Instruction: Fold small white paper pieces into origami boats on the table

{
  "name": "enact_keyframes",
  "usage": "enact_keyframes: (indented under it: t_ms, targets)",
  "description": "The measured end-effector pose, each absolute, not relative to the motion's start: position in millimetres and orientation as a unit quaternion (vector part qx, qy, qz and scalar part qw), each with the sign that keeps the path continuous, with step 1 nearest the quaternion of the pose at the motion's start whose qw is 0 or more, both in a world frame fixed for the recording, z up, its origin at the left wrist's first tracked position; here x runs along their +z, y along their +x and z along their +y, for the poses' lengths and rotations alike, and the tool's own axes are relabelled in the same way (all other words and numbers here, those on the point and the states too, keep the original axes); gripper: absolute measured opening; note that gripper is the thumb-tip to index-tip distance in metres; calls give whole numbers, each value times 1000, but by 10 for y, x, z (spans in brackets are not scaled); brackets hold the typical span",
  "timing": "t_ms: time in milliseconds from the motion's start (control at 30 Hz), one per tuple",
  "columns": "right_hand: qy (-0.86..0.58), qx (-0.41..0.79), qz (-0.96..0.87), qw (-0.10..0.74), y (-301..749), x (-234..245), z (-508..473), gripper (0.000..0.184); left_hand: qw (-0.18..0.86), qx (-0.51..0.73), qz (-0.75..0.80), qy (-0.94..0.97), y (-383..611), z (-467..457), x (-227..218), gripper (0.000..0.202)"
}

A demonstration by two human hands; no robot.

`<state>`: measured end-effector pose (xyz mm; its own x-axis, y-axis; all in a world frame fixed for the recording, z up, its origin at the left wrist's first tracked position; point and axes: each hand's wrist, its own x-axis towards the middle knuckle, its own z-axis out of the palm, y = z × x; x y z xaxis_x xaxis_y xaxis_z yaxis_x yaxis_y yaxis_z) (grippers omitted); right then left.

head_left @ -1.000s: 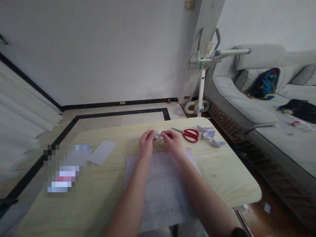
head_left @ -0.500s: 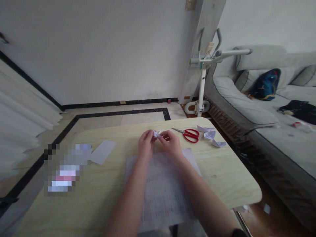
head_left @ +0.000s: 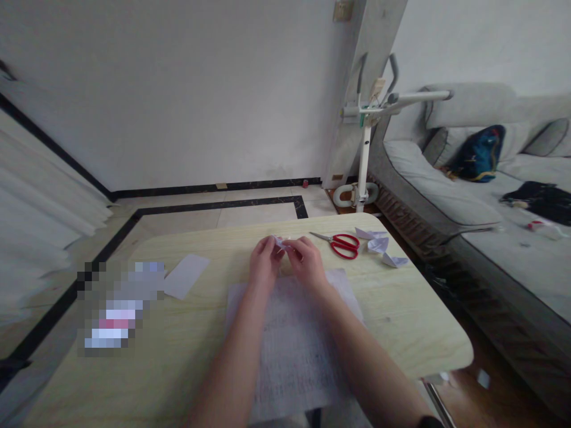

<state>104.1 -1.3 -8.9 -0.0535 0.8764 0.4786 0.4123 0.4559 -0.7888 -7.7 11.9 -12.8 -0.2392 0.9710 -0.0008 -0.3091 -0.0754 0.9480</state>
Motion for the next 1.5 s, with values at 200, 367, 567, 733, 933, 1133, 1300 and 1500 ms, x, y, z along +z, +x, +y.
enact_keyframes:
  t_ms: [200,367,567,733,933,1133,1300,1500]
  targets:
    - [-467,230,-697,494,1031,-123,1,23,513,643,450,348,-67,119,-133,31]
    - [-484,225,-678,506,1030,-121,13,19,520,652,439,333,-51,120,-130,32]
    - [-483,217,-684,502,1029,-114,-10,17,553,655,424,291,-34,100,-135,37]
    - [-483,230,-681,500,1026,-105,-20,19,542,661,426,297,-29,93,-121,35]
    - [-494,264,-653,509,1011,-129,1,16,505,655,452,335,-31,99,-138,32]
    - [-510,327,-591,532,1017,-132,23,29,470,635,477,386,-34,100,-152,28]
    - [-514,369,-576,518,1031,-102,38,22,472,646,476,366,-42,104,-144,30]
    - [-516,371,-563,528,1027,-90,48,16,556,666,405,289,-9,97,-135,30]
